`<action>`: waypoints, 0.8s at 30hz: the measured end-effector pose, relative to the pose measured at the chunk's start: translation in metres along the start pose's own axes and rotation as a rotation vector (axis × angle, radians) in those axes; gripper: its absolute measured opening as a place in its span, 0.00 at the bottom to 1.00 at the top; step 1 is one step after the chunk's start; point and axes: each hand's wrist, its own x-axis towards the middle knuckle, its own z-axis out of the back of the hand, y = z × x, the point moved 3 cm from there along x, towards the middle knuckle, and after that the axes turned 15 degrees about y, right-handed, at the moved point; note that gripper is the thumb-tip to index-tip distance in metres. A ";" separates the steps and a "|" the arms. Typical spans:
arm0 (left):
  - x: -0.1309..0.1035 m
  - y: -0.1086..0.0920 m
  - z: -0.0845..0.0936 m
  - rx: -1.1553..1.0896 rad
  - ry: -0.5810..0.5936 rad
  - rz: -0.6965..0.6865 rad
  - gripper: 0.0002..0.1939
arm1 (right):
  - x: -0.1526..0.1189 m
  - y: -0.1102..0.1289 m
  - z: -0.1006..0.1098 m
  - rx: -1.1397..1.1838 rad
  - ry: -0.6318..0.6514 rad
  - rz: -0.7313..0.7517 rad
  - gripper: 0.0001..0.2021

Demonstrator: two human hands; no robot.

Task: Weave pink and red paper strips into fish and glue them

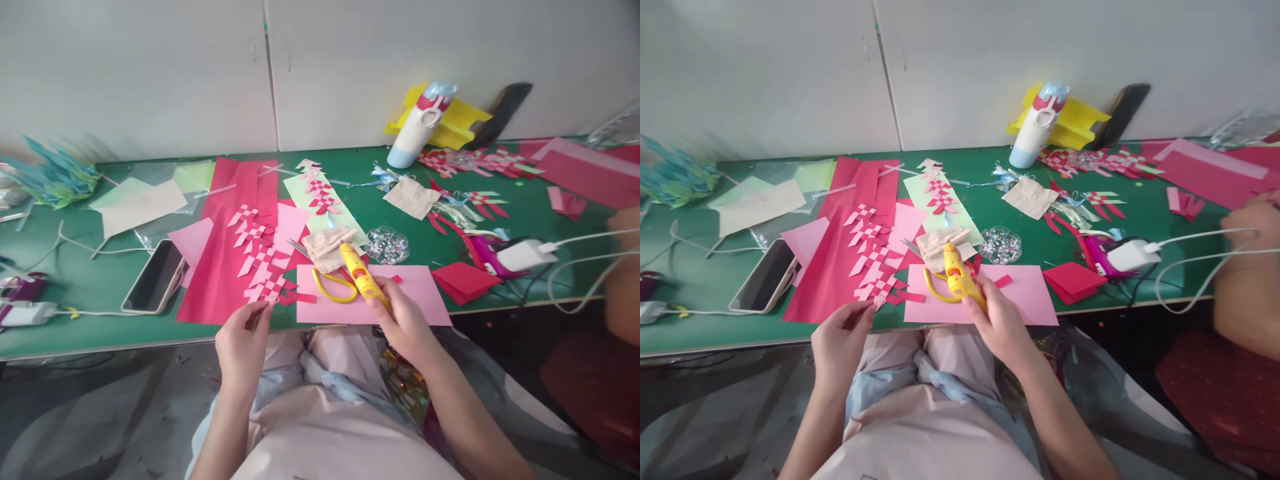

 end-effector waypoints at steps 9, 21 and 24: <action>-0.002 -0.001 -0.001 -0.105 0.071 -0.007 0.12 | 0.010 -0.027 0.023 -0.734 -0.298 0.002 0.21; 0.001 -0.003 -0.009 -0.370 0.169 0.003 0.15 | 0.025 -0.052 0.015 -0.936 -0.368 -0.345 0.21; 0.002 -0.003 -0.010 -0.480 0.198 0.016 0.15 | 0.028 -0.054 0.013 -0.919 -0.362 -0.366 0.21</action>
